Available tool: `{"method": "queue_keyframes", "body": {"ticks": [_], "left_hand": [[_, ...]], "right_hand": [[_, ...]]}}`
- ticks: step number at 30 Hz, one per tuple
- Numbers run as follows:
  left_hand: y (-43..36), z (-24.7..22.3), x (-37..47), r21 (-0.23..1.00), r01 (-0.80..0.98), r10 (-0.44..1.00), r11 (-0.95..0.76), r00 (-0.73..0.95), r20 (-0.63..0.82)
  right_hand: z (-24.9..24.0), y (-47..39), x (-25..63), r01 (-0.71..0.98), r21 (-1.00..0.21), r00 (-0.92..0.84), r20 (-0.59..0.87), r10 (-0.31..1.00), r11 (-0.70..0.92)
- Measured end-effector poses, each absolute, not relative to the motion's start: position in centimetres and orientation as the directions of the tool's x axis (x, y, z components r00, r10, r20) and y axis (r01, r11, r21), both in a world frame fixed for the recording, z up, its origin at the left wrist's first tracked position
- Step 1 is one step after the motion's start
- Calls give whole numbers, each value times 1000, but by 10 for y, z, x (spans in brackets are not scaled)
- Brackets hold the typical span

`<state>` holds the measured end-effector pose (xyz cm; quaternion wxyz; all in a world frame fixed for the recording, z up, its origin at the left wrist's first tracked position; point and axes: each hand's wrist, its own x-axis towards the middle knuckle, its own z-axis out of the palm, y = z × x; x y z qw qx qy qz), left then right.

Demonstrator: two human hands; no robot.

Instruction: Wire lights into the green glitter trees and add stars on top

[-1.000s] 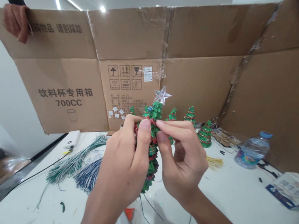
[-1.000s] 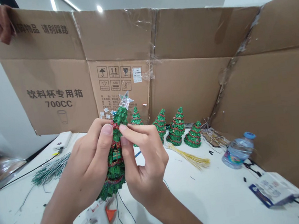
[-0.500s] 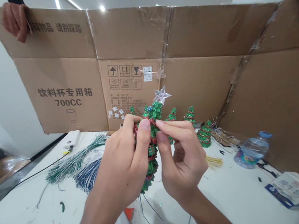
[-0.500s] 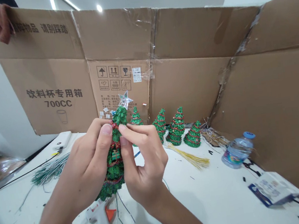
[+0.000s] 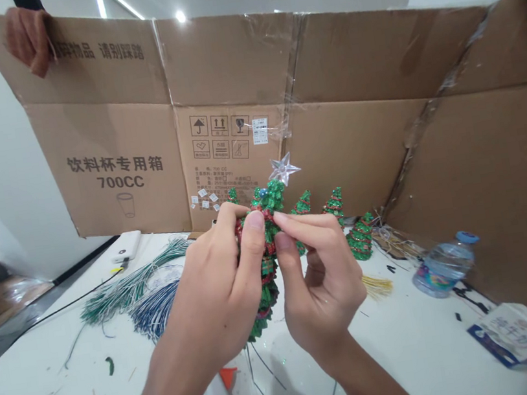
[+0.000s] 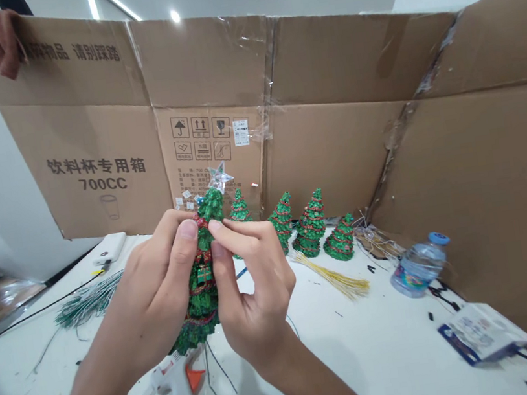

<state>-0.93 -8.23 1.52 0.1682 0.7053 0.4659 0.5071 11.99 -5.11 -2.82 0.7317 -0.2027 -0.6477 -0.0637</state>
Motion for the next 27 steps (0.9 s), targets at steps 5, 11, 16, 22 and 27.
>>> {"method": "queue_keyframes", "body": {"ticks": [5,11,16,22,27], "left_hand": [[-83,15,-10,705,485,822,-517,52,567],[-82,15,-10,702,488,820,-519,54,569],[-82,15,-10,703,491,823,-514,50,566],[-82,15,-10,704,495,826,-510,51,562],[-82,15,-10,707,493,828,-507,50,559]], "right_hand": [[-28,-51,121,353,-206,149,975,163,913],[-28,-52,121,345,-218,148,973,177,913],[-28,-52,120,351,-214,147,974,173,912],[-29,-52,120,346,-222,152,972,179,912],[-28,-52,120,338,-221,153,972,178,915]]}}
